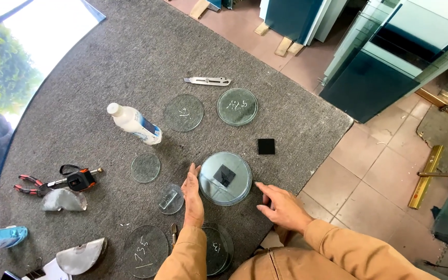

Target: Stacking circular glass discs and placing small black spacers on them on a workshop table.

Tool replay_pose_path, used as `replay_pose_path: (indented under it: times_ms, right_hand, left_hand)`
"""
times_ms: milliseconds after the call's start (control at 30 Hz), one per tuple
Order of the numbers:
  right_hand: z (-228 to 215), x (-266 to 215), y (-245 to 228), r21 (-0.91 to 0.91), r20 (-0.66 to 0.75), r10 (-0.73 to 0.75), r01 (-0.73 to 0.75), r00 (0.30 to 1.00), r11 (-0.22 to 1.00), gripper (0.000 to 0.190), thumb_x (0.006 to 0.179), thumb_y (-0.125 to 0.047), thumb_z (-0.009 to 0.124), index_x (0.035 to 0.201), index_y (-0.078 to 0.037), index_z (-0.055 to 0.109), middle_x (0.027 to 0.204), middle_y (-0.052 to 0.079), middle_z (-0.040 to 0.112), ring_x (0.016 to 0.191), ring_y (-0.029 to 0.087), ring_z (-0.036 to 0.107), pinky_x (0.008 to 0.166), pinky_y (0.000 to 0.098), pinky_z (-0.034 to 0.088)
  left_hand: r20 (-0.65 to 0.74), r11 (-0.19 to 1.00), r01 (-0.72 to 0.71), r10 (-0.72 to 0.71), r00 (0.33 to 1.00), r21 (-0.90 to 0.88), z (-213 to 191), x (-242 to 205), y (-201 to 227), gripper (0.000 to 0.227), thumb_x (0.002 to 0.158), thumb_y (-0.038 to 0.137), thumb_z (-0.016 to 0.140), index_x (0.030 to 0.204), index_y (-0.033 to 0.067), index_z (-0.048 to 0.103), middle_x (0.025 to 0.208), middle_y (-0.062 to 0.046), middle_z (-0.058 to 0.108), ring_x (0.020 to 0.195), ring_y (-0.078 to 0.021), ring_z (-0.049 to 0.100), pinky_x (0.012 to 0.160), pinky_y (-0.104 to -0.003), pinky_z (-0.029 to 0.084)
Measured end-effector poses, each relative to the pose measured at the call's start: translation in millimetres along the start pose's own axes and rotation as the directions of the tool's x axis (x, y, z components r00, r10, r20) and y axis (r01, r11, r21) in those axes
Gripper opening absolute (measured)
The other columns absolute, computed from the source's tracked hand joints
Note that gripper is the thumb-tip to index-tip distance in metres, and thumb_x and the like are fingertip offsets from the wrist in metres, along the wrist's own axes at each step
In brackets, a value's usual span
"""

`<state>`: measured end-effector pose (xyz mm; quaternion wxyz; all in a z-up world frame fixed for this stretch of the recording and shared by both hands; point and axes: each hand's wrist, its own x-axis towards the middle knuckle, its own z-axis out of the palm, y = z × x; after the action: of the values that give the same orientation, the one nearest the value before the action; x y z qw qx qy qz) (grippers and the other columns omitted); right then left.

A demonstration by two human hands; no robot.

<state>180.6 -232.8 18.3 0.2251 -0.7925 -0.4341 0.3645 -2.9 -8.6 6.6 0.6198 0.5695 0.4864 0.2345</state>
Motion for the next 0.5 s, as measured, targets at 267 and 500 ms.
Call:
replay_pose_path:
  times_ms: [267,500]
  right_hand:
    - [4,-1,-1,-0.18,0.04,-0.066,0.072,0.997,0.981,0.082,0.101,-0.039,0.076,0.173,-0.025,0.04,0.116,0.004,0.058,0.097,0.033,0.072,0.087,0.0566,0.058]
    - [3,0,4,-0.162,0.041,-0.085,0.09,0.996,0.983,0.081,0.1,-0.037,0.078,0.171,-0.026,0.043,0.108,0.001,0.061,0.092,0.026,0.071,0.083,0.049,0.061]
  left_hand:
    - [-0.017,1.0,0.014,-0.014,1.0,-0.011,3,2,-8,0.075,0.109,0.062,0.029,0.173,0.026,0.044,0.167,-0.001,0.064,0.162,-0.0083,0.029,0.136,-0.04,0.007]
    - [0.0,0.997,0.057,-0.057,0.998,0.045,1,-13,12,0.077,0.106,0.064,0.033,0.174,0.0312,0.042,0.168,0.002,0.06,0.161,-0.0102,0.027,0.136,-0.047,0.008]
